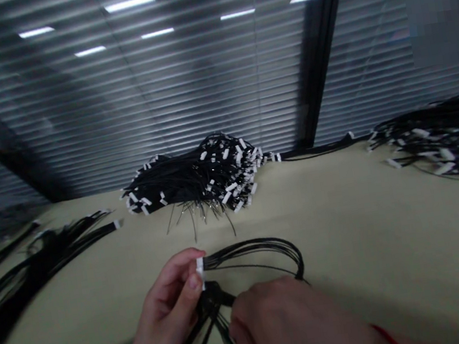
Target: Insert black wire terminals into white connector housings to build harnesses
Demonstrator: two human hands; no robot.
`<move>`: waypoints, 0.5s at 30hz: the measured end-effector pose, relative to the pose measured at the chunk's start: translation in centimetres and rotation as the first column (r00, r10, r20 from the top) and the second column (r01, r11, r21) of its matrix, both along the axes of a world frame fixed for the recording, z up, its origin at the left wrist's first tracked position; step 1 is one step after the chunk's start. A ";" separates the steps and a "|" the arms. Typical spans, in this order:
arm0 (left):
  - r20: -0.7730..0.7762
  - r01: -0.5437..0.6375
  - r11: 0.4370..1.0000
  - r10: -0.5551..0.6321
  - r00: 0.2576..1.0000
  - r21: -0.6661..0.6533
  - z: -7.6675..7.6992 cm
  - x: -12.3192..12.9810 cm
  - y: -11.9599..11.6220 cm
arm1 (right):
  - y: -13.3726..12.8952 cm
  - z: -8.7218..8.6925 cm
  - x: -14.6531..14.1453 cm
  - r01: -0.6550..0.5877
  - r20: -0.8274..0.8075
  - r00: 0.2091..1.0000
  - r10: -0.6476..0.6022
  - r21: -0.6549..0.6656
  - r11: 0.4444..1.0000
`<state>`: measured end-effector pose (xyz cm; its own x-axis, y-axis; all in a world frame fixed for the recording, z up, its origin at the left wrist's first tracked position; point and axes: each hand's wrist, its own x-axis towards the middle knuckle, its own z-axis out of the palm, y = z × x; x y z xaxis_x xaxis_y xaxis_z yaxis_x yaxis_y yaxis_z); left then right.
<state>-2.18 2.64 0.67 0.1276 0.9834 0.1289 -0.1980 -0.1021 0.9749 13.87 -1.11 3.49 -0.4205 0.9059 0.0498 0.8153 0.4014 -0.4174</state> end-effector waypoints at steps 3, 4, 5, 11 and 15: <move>-0.010 0.032 0.999 -0.031 0.999 0.043 -0.1 -0.1 -0.4 | 0.2 0.7 -0.4 0.000 -0.136 0.991 -0.002 -0.016 1.000; -0.016 0.043 0.997 -0.042 0.999 0.058 -0.1 -0.1 -0.5 | 0.2 0.6 -0.4 -0.004 -0.143 0.990 -0.001 -0.038 0.999; -0.023 0.055 0.996 -0.054 0.998 0.068 -0.1 -0.1 -0.6 | 0.1 0.4 -0.4 0.000 -0.137 0.990 -0.009 -0.069 0.998; -0.038 0.043 0.998 -0.042 0.998 0.043 -0.3 -0.1 -0.4 | 0.1 0.6 0.5 0.062 -0.307 0.945 -0.116 -0.182 0.981; -0.017 0.048 0.998 -0.047 0.999 0.032 -1.1 -0.5 0.2 | 1.1 3.2 4.0 -0.316 -0.642 0.762 -0.090 -0.489 0.813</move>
<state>-2.64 2.89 -0.39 0.1765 0.9715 0.1581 -0.1879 -0.1244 0.9743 17.91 -0.04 6.69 -0.5781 0.8032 -0.1436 0.2579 0.0129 -0.9661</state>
